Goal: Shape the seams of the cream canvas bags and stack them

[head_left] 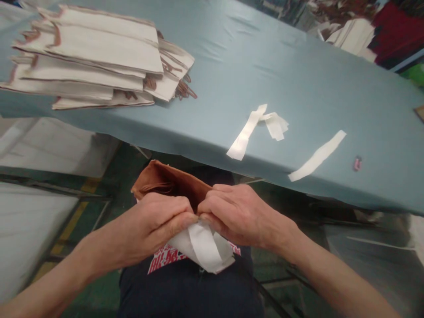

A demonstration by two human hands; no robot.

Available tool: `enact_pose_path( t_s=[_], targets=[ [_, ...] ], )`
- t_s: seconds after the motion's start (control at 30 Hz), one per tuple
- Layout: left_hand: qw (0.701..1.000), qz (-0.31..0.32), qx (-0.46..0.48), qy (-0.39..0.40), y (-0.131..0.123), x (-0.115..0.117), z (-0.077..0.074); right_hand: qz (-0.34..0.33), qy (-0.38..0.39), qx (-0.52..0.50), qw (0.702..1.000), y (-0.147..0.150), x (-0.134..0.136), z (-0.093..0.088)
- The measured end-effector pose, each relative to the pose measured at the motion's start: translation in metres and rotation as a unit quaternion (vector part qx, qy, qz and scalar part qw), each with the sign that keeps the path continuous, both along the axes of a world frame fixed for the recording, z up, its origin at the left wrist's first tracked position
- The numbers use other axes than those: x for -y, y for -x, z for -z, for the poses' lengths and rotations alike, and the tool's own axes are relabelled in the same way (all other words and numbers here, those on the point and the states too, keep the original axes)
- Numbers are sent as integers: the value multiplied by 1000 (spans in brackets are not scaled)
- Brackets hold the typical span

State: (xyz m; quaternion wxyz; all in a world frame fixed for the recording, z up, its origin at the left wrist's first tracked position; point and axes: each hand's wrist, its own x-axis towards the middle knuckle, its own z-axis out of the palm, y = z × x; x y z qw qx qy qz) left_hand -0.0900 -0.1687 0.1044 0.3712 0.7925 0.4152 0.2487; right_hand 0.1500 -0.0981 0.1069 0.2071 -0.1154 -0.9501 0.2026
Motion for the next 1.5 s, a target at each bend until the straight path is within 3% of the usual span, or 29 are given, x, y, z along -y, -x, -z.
enact_pose_path(
  t_s=[0.1,0.2,0.4,0.5,0.6,0.83,0.9,1.03,1.13,1.23,1.37,1.5],
  targets=[
    [987,-15,-47,-151,0,7,7,-10,2,22,1000,-1,1,4],
    [974,-22,-71,-214,2,8,8,-12,-17,42,999,1,2,5],
    [984,-15,-65,-165,1,10,2,-14,-43,55,997,2,8,-7],
    [979,-45,-90,-175,-4,18,-4,-15,-27,50,998,1,9,-15],
    [986,-68,-73,-132,-11,26,-11,-10,-7,42,999,1,7,-20],
    [992,-68,69,76,-16,37,-9,-64,172,-6,983,7,2,-21],
    [993,-64,67,72,-18,38,-10,-72,182,2,981,9,5,-25],
    [993,-103,33,-44,-25,44,-16,-80,167,11,983,12,7,-29],
    [986,-125,49,-96,-37,54,-12,-64,144,-27,987,16,1,-17],
    [971,-153,141,-116,-51,65,5,-22,107,-68,992,22,-6,8],
    [965,-131,227,4,-66,76,21,-3,115,-85,990,32,-3,38],
    [949,-69,283,121,-75,82,27,-12,203,-151,967,37,9,52]
  ],
)
